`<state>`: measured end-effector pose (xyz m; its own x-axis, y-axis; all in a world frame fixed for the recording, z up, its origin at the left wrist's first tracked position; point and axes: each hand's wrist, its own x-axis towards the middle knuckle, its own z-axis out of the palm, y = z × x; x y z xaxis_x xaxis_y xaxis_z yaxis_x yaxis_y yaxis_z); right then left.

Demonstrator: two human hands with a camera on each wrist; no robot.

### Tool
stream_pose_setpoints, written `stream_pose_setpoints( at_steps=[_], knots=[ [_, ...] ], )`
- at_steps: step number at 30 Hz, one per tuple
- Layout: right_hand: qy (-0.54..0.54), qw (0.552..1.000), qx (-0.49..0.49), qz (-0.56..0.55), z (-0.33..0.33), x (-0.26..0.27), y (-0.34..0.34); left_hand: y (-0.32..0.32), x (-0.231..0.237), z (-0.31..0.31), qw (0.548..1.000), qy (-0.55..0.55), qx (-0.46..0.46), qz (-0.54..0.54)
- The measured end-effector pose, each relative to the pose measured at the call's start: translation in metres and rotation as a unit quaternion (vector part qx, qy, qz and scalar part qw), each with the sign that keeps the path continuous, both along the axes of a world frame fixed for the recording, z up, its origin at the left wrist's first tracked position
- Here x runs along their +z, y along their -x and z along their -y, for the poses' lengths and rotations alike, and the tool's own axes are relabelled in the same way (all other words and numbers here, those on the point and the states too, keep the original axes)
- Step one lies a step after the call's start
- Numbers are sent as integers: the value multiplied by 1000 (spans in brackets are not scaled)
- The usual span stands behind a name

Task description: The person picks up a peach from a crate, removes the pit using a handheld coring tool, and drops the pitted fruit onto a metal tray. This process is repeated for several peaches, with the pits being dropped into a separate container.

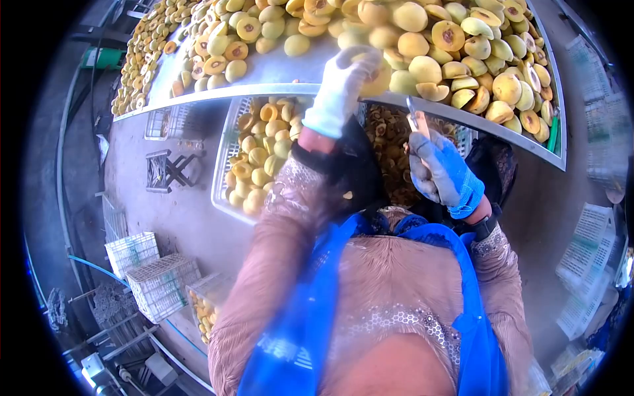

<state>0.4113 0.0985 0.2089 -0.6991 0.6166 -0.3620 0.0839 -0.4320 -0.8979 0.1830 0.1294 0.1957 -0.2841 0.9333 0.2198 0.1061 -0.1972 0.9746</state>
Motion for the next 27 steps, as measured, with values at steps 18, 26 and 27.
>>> stream_pose_setpoints(
  at_steps=[18, 26, 27],
  knots=[
    [-46, 997, 41, 35, 24, 11, 26, -52, -28, 45, 988, -12, 151, 11],
    [27, 995, 99, -5, 20, 10, 9, -39, -2, 61, 953, 46, -95, 285],
    [41, 996, 85, -7, 23, 13, 13, -44, 4, 65, 935, 48, -99, 338]
  ],
)
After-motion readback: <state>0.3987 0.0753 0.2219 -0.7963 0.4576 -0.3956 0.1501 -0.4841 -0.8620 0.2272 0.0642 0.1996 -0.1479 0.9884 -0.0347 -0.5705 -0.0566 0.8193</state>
